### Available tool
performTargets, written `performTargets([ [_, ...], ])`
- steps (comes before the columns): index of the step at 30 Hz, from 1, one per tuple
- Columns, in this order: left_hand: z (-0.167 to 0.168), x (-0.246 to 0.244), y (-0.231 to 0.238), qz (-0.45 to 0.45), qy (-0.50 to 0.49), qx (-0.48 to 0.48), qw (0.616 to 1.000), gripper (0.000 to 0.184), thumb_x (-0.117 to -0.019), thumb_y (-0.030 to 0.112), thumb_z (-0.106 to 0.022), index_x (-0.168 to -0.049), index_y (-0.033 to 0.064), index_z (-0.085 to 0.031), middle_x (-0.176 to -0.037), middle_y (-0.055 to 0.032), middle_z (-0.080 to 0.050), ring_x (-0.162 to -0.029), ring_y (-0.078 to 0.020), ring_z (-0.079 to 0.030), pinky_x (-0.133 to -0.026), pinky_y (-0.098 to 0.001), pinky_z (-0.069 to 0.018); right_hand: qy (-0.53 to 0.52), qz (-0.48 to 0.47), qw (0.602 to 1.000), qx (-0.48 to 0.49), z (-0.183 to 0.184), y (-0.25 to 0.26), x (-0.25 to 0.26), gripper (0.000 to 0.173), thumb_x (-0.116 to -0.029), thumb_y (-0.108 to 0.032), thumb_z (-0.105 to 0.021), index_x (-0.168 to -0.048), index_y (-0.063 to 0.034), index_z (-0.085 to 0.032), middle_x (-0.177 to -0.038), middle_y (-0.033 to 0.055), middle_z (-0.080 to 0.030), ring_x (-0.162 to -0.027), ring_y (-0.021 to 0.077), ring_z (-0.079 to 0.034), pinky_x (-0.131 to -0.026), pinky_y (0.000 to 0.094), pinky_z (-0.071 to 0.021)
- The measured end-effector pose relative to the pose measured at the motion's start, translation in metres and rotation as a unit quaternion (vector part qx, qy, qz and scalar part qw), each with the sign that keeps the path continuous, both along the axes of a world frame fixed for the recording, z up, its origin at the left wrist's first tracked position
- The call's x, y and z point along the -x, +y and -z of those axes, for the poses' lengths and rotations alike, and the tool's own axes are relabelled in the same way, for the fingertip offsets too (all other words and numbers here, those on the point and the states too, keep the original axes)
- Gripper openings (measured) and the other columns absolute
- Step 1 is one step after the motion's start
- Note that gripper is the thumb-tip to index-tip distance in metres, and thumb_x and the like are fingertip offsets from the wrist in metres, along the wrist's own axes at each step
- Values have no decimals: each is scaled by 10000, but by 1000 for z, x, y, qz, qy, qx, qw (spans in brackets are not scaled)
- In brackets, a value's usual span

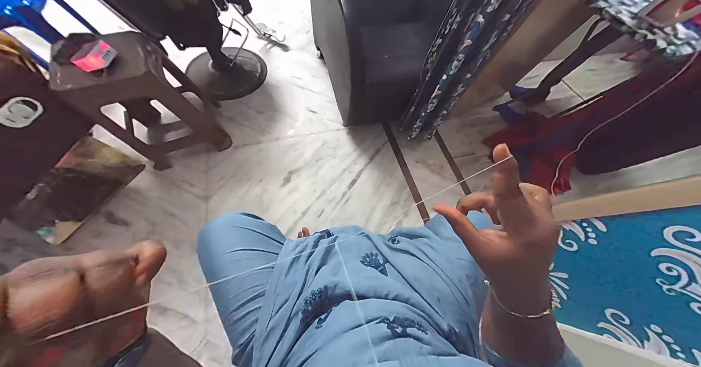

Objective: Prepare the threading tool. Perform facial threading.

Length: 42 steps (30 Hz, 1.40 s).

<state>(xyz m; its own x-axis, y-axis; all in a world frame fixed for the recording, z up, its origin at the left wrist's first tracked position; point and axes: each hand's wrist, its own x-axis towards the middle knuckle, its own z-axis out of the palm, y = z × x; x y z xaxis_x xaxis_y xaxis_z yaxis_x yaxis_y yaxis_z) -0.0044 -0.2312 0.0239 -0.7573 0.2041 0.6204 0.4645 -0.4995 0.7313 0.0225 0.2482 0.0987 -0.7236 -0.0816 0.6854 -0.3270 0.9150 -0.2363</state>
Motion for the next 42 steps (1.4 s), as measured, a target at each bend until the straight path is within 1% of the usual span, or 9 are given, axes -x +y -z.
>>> performTargets([
  [7,28,46,64,-469,-154,327,806,494,-811,304,-833,-1108,-40,-638,-944,-55,-672,-846,-54,-633,-808,-295,-539,-96,-12,995,-7,53,-3,37,360,-1006,-442,-583,-1181,-206,-792,-678,5,-704,-607,189,-626,-729,503,-476],
  [11,6,17,55,-356,-110,152,915,259,-888,273,-791,-1080,258,-619,-951,170,-684,-900,10,-670,-850,-216,-581,-34,20,999,9,27,4,18,399,-1009,-328,-598,-1314,-94,-706,-653,55,-673,-587,198,-597,-727,485,-481],
  [17,5,21,4,-55,-29,-20,998,235,-930,293,-742,-1144,196,-737,-1028,35,-756,-996,-116,-711,-963,-328,-563,-44,-60,992,100,9,13,5,697,-991,-474,-633,-1567,-151,-411,-621,-47,-575,-563,37,-491,-584,248,-455],
  [20,8,42,47,-391,-132,282,866,308,-879,274,-788,-1112,128,-651,-943,65,-672,-854,-17,-658,-800,-240,-576,-109,-72,988,85,35,5,23,661,-982,-583,-573,-1478,-146,-568,-654,-12,-654,-552,136,-530,-595,415,-461],
  [23,28,59,72,-494,-183,424,736,459,-861,293,-809,-1125,-52,-661,-1006,-227,-697,-920,-304,-679,-861,-544,-518,-125,-77,988,58,57,-8,36,540,-1042,-524,-480,-1448,-193,-612,-699,-25,-687,-545,132,-513,-592,408,-438],
  [29,15,20,136,-225,-105,239,939,216,-869,343,-816,-990,226,-682,-894,146,-690,-844,18,-667,-791,-207,-588,-250,-64,936,241,106,-14,38,481,-1097,-334,-383,-1446,-58,-565,-955,29,-755,-780,104,-647,-737,327,-538],
  [33,-23,4,197,20,34,268,963,391,-873,402,-811,-963,52,-663,-839,7,-661,-785,-10,-618,-718,-187,-533,-318,-26,948,10,168,-32,40,586,-991,-436,-576,-1458,-83,-579,-1554,142,-500,-1383,460,-469,-1025,680,-388],
  [37,-34,-7,247,-64,89,372,922,357,-845,383,-823,-968,68,-707,-819,-56,-711,-744,-172,-688,-655,-397,-565,-353,-88,924,-115,178,-47,43,417,-978,-181,-604,-1391,-187,-659,-1612,107,-433,-1474,448,-364,-1101,724,-251],
  [42,-29,15,189,-293,37,252,921,217,-886,269,-793,-886,91,-669,-802,43,-680,-759,23,-650,-703,-168,-568,-71,-34,994,-79,143,4,47,276,-1003,-185,-577,-1193,-146,-773,-1297,72,-717,-1229,389,-628,-1006,660,-411],
])
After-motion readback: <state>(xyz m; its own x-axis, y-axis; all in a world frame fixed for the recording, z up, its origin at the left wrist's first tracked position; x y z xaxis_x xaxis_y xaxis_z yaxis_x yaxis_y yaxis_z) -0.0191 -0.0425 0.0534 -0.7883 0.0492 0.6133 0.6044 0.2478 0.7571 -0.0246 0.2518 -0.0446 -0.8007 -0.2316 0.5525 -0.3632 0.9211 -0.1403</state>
